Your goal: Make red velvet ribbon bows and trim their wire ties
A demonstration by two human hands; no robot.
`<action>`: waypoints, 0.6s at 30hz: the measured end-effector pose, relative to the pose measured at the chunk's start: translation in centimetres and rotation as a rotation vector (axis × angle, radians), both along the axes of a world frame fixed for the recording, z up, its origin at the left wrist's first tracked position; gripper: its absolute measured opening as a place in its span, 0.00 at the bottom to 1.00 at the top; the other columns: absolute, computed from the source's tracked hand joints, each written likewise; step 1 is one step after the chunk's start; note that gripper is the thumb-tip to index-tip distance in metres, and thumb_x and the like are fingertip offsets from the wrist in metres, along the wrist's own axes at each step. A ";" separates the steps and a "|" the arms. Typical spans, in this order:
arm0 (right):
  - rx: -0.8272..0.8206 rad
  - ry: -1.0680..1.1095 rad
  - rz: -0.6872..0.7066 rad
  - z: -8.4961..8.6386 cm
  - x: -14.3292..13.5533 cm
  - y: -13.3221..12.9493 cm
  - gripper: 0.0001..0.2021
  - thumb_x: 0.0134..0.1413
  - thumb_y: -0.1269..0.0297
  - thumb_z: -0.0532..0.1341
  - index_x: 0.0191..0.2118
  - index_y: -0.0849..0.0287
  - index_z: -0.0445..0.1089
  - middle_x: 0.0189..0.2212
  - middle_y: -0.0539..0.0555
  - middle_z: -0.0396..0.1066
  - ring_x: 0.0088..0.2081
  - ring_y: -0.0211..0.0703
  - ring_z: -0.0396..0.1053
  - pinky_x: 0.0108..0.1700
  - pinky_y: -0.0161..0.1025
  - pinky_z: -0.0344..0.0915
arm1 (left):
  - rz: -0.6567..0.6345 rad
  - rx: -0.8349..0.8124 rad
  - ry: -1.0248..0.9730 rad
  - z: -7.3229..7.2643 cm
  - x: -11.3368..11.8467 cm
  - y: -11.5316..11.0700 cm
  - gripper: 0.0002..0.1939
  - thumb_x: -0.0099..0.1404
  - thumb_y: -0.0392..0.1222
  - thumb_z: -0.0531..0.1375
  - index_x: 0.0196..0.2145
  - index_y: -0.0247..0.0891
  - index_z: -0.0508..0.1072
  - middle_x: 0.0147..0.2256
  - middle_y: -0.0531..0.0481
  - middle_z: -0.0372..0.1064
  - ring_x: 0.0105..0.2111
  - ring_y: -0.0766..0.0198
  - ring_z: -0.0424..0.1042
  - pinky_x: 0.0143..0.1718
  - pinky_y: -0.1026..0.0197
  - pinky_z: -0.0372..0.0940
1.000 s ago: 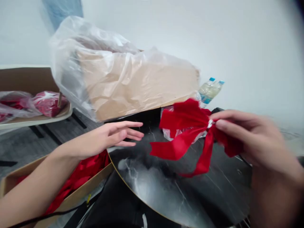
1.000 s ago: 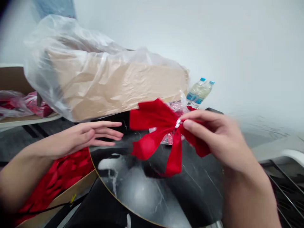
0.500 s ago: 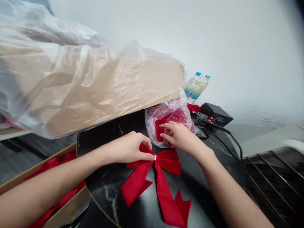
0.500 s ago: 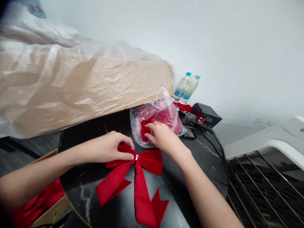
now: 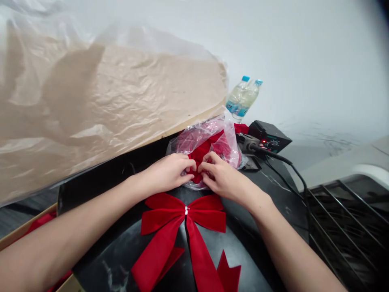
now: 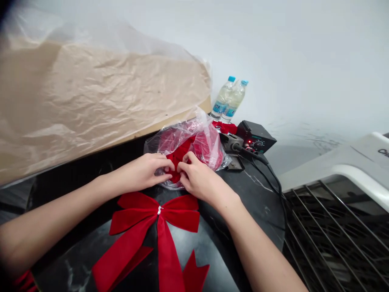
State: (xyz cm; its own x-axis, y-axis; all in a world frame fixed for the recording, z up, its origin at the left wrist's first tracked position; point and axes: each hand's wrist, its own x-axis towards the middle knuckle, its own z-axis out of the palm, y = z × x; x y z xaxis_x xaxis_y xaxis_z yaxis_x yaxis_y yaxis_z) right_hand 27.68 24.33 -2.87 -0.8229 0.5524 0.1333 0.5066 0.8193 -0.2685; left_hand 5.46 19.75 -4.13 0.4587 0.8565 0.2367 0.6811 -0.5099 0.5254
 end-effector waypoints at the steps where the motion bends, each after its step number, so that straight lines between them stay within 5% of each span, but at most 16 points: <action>1: 0.003 0.007 0.000 0.1 0.0 0.0 0.07 0.67 0.73 0.57 0.43 0.58 0.72 0.48 0.58 0.64 0.47 0.46 0.71 0.56 0.48 0.71 | -0.002 -0.001 -0.005 0.0 -0.1 -0.1 0.07 0.69 0.37 0.62 0.41 0.36 0.81 0.39 0.44 0.77 0.40 0.54 0.77 0.44 0.55 0.67; 7: 0.124 0.327 -0.065 0.7 -0.6 -0.8 0.05 0.72 0.67 0.57 0.45 0.57 0.70 0.54 0.60 0.66 0.54 0.47 0.71 0.56 0.46 0.71 | 0.026 -0.056 -0.249 1.7 -0.1 -0.4 0.14 0.71 0.47 0.64 0.50 0.38 0.80 0.45 0.49 0.82 0.45 0.61 0.80 0.51 0.62 0.69; 12: 0.163 0.542 -0.099 0.8 -1.5 -1.8 0.04 0.71 0.67 0.59 0.45 0.56 0.72 0.41 0.55 0.76 0.43 0.43 0.75 0.48 0.41 0.73 | 0.077 -0.124 -0.557 2.2 0.1 -1.0 0.15 0.64 0.47 0.70 0.47 0.39 0.83 0.40 0.52 0.84 0.39 0.62 0.81 0.43 0.65 0.73; 16: -0.005 0.604 -0.154 1.0 -1.4 -2.2 0.06 0.69 0.67 0.62 0.48 0.56 0.74 0.43 0.53 0.78 0.35 0.37 0.74 0.41 0.36 0.74 | 0.144 -0.137 -0.587 2.0 0.0 -0.9 0.11 0.67 0.45 0.68 0.44 0.38 0.85 0.34 0.51 0.84 0.28 0.65 0.80 0.31 0.67 0.73; 18: -0.184 0.630 -0.205 1.4 -1.1 -2.2 0.16 0.64 0.66 0.66 0.56 0.54 0.71 0.42 0.52 0.78 0.26 0.32 0.71 0.31 0.33 0.72 | 0.143 -0.141 -0.611 2.1 -0.2 -0.8 0.10 0.66 0.45 0.69 0.41 0.38 0.85 0.32 0.51 0.83 0.26 0.66 0.80 0.29 0.68 0.73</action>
